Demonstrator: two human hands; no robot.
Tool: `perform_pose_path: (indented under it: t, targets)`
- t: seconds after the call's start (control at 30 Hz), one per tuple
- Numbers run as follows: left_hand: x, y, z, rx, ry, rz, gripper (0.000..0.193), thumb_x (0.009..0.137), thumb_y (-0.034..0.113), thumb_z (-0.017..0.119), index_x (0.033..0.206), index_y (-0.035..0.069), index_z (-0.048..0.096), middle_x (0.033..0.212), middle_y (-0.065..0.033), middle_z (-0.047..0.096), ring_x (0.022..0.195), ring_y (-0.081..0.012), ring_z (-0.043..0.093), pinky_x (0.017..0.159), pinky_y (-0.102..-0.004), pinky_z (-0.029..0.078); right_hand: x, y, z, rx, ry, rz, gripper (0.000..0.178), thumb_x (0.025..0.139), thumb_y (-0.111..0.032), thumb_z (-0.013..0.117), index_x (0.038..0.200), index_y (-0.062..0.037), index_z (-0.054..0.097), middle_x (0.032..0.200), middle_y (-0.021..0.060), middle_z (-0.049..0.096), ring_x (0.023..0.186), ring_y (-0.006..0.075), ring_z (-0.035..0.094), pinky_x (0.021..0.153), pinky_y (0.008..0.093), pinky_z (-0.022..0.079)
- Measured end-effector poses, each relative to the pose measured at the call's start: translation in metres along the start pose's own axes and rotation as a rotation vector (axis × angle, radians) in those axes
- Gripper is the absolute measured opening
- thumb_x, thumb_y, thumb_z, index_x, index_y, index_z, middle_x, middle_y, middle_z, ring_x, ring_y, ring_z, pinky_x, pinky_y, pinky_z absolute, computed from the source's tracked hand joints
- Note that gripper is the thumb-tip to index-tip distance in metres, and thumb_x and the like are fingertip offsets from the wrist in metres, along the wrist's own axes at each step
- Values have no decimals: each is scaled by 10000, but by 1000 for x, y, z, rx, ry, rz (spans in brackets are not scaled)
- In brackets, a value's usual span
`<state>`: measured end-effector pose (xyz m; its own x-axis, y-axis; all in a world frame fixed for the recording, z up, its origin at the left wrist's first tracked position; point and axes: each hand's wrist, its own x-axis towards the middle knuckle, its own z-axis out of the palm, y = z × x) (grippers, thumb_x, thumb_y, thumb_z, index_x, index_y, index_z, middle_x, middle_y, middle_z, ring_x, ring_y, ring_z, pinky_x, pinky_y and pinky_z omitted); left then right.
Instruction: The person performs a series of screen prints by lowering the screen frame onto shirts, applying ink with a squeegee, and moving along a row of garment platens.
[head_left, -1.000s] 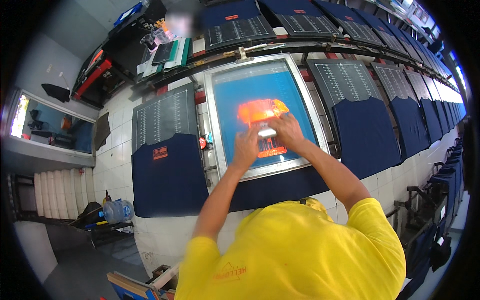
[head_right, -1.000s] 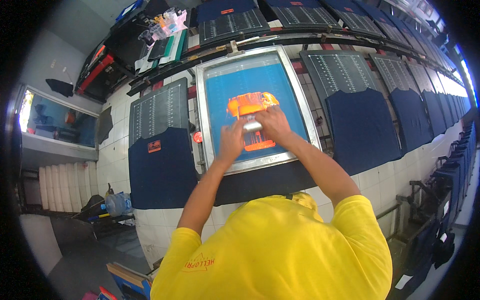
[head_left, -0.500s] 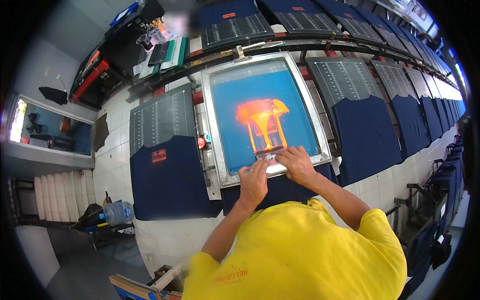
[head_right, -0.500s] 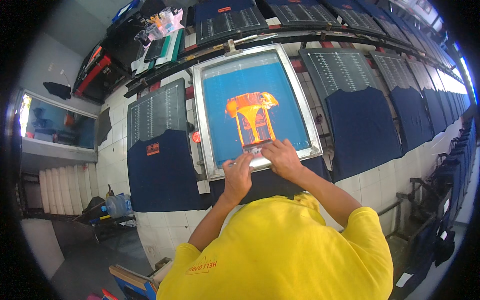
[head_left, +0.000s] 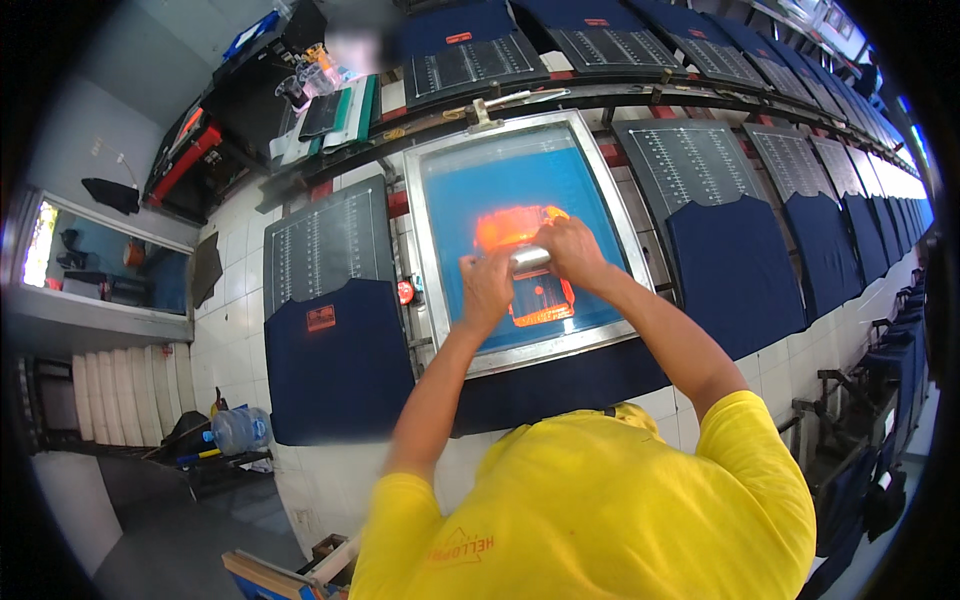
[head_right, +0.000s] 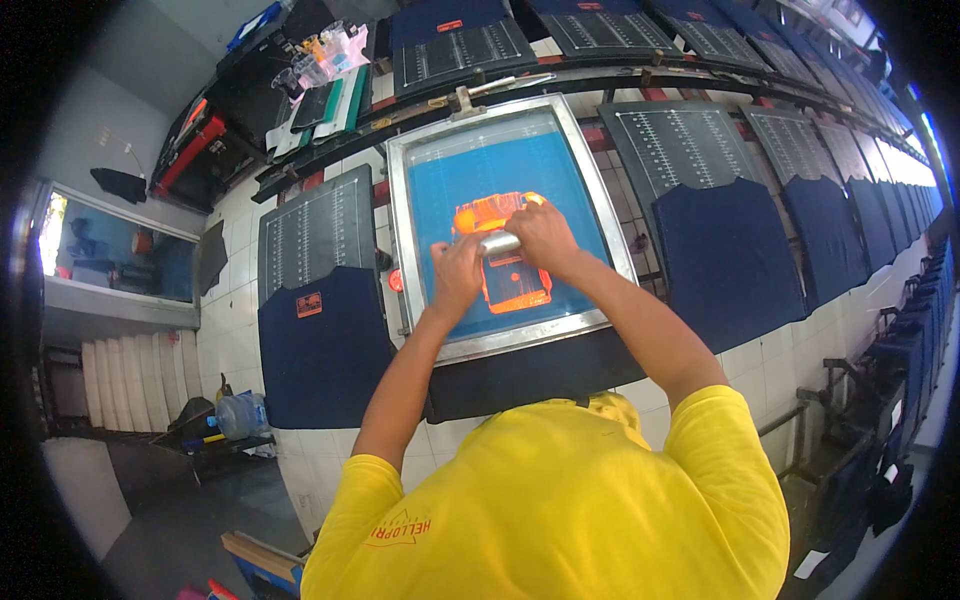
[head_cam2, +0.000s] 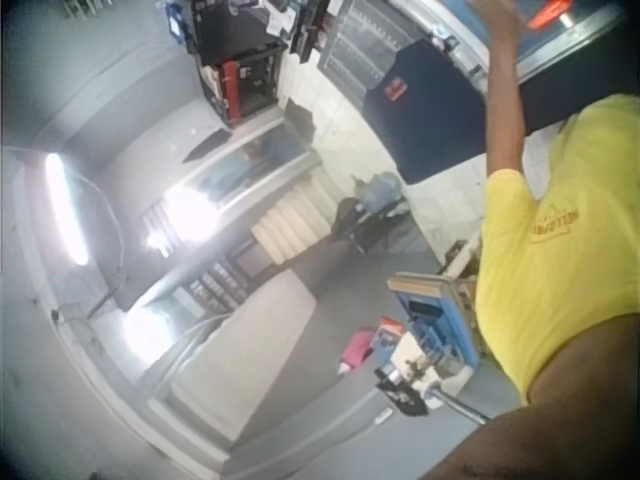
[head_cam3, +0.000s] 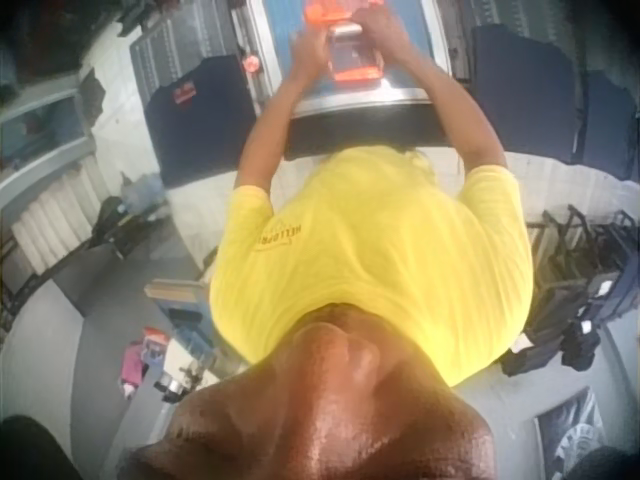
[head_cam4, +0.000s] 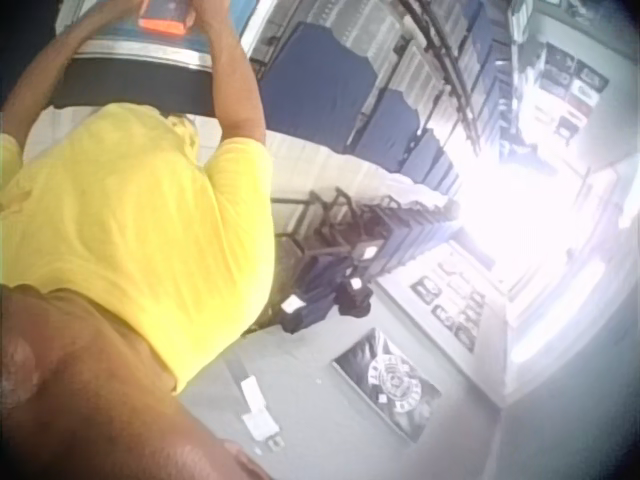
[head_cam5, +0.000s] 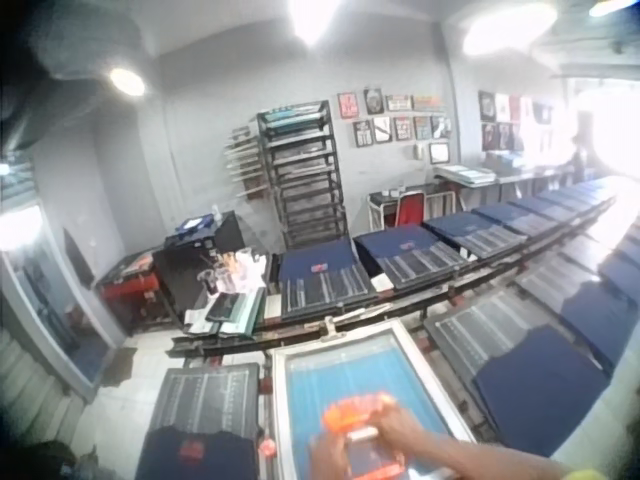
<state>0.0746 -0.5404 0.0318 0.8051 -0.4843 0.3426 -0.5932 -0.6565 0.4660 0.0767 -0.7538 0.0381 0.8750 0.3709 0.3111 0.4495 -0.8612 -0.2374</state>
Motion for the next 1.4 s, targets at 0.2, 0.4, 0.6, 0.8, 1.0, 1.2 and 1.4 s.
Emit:
perform_pose_path:
  t: [0.2, 0.4, 0.6, 0.8, 1.0, 1.2, 1.4]
  targets:
    - [40, -12, -23, -119, -44, -70, 438, 1091, 334, 356, 1154, 80, 707, 1137, -149, 717, 1015, -306, 657, 909, -443, 374, 46, 9, -33, -20, -207, 88, 210, 737, -153, 750, 947, -149, 737, 937, 78, 719, 947, 308, 672, 826, 462, 522]
    - [50, -1, -48, -61, 104, 23, 408, 1089, 302, 358, 1174, 69, 682, 1152, -138, 712, 1041, -313, 649, 934, -448, 370, 55, -3, -67, -95, -58, -15, 255, 720, -128, 757, 973, -124, 721, 964, 67, 704, 976, 290, 637, 844, 428, 487]
    - [4, 39, -56, -56, 142, 97, 270, 1028, 144, 457, 1220, 79, 637, 1209, -129, 688, 1116, -276, 636, 1032, -462, 330, 6, -22, -66, -74, 102, -109, 328, 653, -77, 795, 961, -134, 697, 995, 24, 688, 945, 259, 615, 787, 410, 452]
    - [-87, 63, -20, 7, 109, 87, 330, 907, 49, 607, 1237, 57, 604, 1216, -103, 681, 1187, -233, 627, 1089, -498, 305, -84, -56, -32, -16, 138, -131, 339, 649, -47, 753, 973, -106, 671, 1045, 29, 686, 927, 249, 600, 751, 402, 420]
    - [-138, 80, 1, -38, 12, 6, 379, 922, 66, 599, 1301, 57, 582, 1335, -121, 632, 1299, -253, 569, 1122, -524, 293, -133, -76, -25, 34, -25, -112, 532, 666, -191, 822, 1141, -74, 615, 1182, 66, 604, 1042, 262, 558, 821, 404, 427]
    - [-154, 80, 11, -47, -7, -6, 407, 938, 85, 600, 1343, 52, 567, 1378, -135, 606, 1350, -293, 529, 1164, -564, 268, -146, -81, -27, 138, -69, -81, 658, 727, -350, 845, 1247, -31, 598, 1291, 114, 581, 1116, 311, 541, 895, 435, 429]
    - [-147, 59, -4, -46, 120, -121, 418, 968, 161, 601, 1354, 11, 546, 1378, -197, 583, 1353, -362, 506, 1154, -538, 324, -155, -44, -27, 271, 166, 97, 602, 827, -360, 772, 1287, -17, 589, 1317, 148, 571, 1156, 348, 535, 932, 478, 425]
